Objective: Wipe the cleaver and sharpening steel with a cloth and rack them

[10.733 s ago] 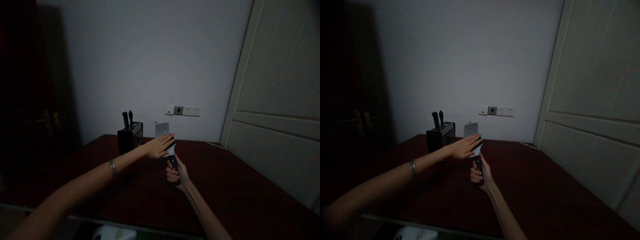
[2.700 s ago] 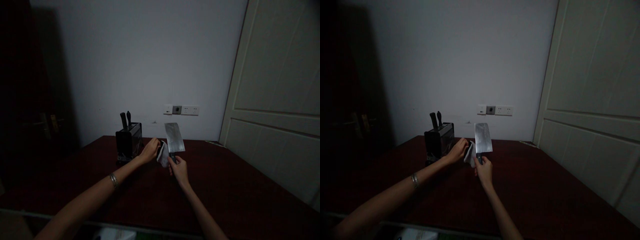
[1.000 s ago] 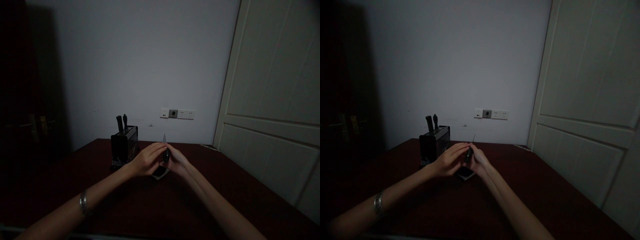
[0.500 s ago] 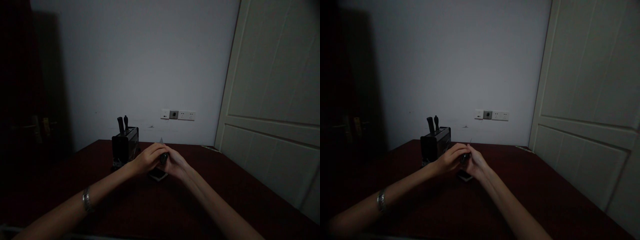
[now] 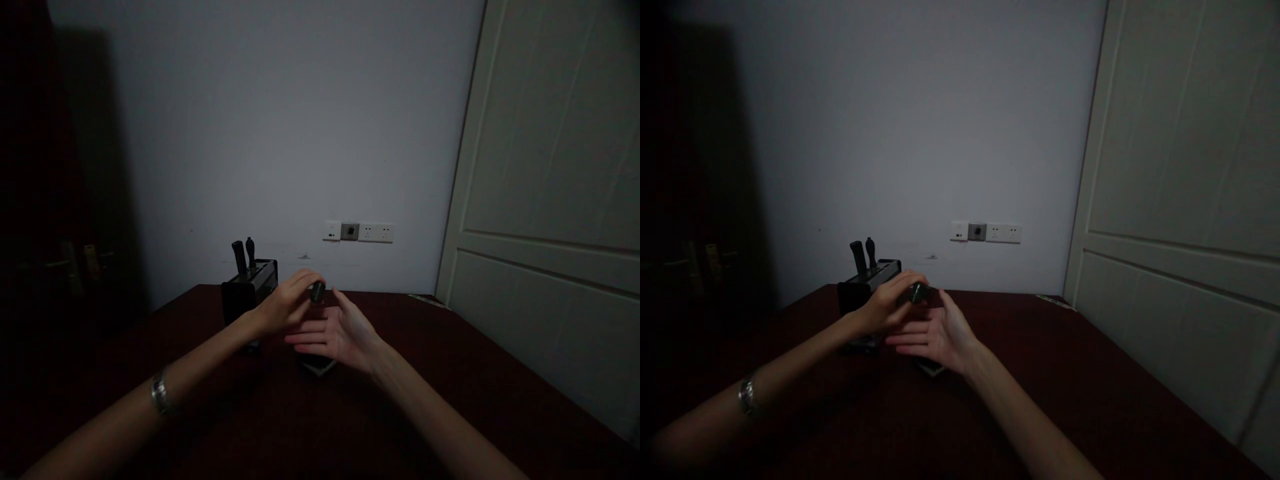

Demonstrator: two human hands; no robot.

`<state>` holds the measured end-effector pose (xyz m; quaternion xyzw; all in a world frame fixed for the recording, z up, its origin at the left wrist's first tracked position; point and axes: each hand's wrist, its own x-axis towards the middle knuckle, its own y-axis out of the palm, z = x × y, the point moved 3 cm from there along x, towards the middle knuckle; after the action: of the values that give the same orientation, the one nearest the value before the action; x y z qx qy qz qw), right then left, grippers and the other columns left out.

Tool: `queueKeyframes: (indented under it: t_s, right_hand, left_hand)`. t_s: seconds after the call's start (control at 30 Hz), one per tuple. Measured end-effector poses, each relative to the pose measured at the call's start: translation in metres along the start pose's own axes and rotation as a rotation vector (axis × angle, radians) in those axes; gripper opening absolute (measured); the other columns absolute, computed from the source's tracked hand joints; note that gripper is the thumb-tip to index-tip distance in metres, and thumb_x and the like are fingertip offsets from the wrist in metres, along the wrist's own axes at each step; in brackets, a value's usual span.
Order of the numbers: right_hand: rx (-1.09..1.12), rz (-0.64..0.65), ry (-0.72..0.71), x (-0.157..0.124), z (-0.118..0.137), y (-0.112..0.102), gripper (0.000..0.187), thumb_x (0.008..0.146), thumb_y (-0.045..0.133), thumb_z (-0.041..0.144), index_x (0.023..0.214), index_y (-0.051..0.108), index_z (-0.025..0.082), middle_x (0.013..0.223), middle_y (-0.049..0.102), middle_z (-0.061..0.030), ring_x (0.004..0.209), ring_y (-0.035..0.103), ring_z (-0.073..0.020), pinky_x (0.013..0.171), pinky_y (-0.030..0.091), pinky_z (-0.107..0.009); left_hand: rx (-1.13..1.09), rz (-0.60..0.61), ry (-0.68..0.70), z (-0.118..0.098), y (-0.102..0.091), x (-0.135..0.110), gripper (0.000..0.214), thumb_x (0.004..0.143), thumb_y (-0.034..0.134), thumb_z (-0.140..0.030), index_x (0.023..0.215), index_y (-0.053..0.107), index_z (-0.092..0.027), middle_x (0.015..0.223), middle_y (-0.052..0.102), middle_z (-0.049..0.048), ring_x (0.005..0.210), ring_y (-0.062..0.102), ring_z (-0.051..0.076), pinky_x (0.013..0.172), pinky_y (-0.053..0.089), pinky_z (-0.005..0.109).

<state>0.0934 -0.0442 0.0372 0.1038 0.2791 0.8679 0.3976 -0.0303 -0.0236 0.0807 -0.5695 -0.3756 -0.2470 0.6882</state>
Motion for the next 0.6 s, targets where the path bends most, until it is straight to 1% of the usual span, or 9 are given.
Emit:
queueKeyframes:
  t_s: [0.07,0.13,0.23,0.3,0.37,0.47,0.53,0.6]
  right_hand:
    - [-0.042,0.069,0.063,-0.006,0.005,-0.003,0.066,0.085,0.027,0.058,0.108,0.052,0.001,0.092,0.066,-0.0234,0.085,0.066,-0.0272,0.084,0.044,-0.042]
    - [-0.061,0.083,0.078,-0.012,0.013,-0.014,0.066,0.087,0.025,0.055,0.114,0.050,0.000,0.092,0.067,-0.0235,0.082,0.067,-0.0275,0.077,0.047,-0.040]
    - [-0.007,-0.016,-0.009,-0.015,0.022,-0.047,0.060,0.090,0.024,0.048,0.119,0.049,0.002,0.081,0.070,-0.0177,0.068,0.068,-0.0238,0.065,0.050,-0.035]
    - [0.036,-0.112,-0.030,-0.013,0.021,-0.075,0.055,0.091,0.028,0.045,0.120,0.049,0.003,0.077,0.070,-0.0154,0.062,0.067,-0.0217,0.060,0.050,-0.032]
    - [0.061,-0.219,-0.004,-0.008,0.011,-0.103,0.053,0.089,0.035,0.044,0.119,0.050,0.004,0.077,0.071,-0.0146,0.059,0.067,-0.0205,0.056,0.050,-0.030]
    - [0.083,-0.341,0.061,0.001,-0.010,-0.141,0.053,0.085,0.042,0.045,0.116,0.052,0.003,0.076,0.071,-0.0143,0.061,0.067,-0.0217,0.057,0.050,-0.031]
    - [0.098,-0.392,0.080,0.006,-0.024,-0.162,0.053,0.082,0.048,0.045,0.114,0.054,0.003,0.077,0.071,-0.0137,0.063,0.067,-0.0212,0.058,0.051,-0.030]
    - [0.109,-0.428,0.087,0.008,-0.037,-0.179,0.051,0.080,0.052,0.045,0.112,0.056,0.005,0.080,0.071,-0.0131,0.065,0.067,-0.0203,0.059,0.051,-0.029]
  left_hand:
    - [0.016,-0.049,-0.041,0.009,-0.013,0.011,0.026,0.081,0.044,-0.009,0.105,0.049,-0.014,0.095,0.056,0.0092,0.089,0.053,0.017,0.078,0.047,0.034]
    - [0.032,-0.088,-0.096,0.021,-0.030,0.024,0.022,0.080,0.050,-0.014,0.102,0.052,-0.013,0.092,0.057,0.0078,0.086,0.053,0.016,0.078,0.047,0.033]
    - [0.007,-0.144,-0.205,0.043,-0.063,0.049,0.022,0.078,0.057,-0.021,0.099,0.055,-0.013,0.090,0.057,0.0064,0.084,0.054,0.015,0.077,0.047,0.032]
    - [-0.060,-0.177,-0.260,0.059,-0.086,0.066,0.025,0.075,0.061,-0.023,0.097,0.057,-0.012,0.092,0.058,0.0065,0.086,0.055,0.016,0.080,0.047,0.032]
    - [-0.128,-0.202,-0.306,0.076,-0.109,0.082,0.028,0.073,0.063,-0.024,0.097,0.058,-0.011,0.092,0.059,0.0062,0.087,0.056,0.016,0.082,0.046,0.033]
    - [-0.170,-0.257,-0.359,0.101,-0.141,0.100,0.031,0.070,0.066,-0.025,0.096,0.059,-0.010,0.091,0.061,0.0056,0.088,0.057,0.018,0.083,0.046,0.035]
    - [-0.182,-0.278,-0.379,0.115,-0.158,0.107,0.031,0.070,0.066,-0.023,0.097,0.060,-0.010,0.089,0.061,0.0054,0.087,0.057,0.017,0.083,0.045,0.035]
    - [-0.192,-0.284,-0.408,0.127,-0.170,0.110,0.031,0.071,0.065,-0.021,0.100,0.060,-0.010,0.088,0.061,0.0054,0.087,0.057,0.017,0.083,0.045,0.035]
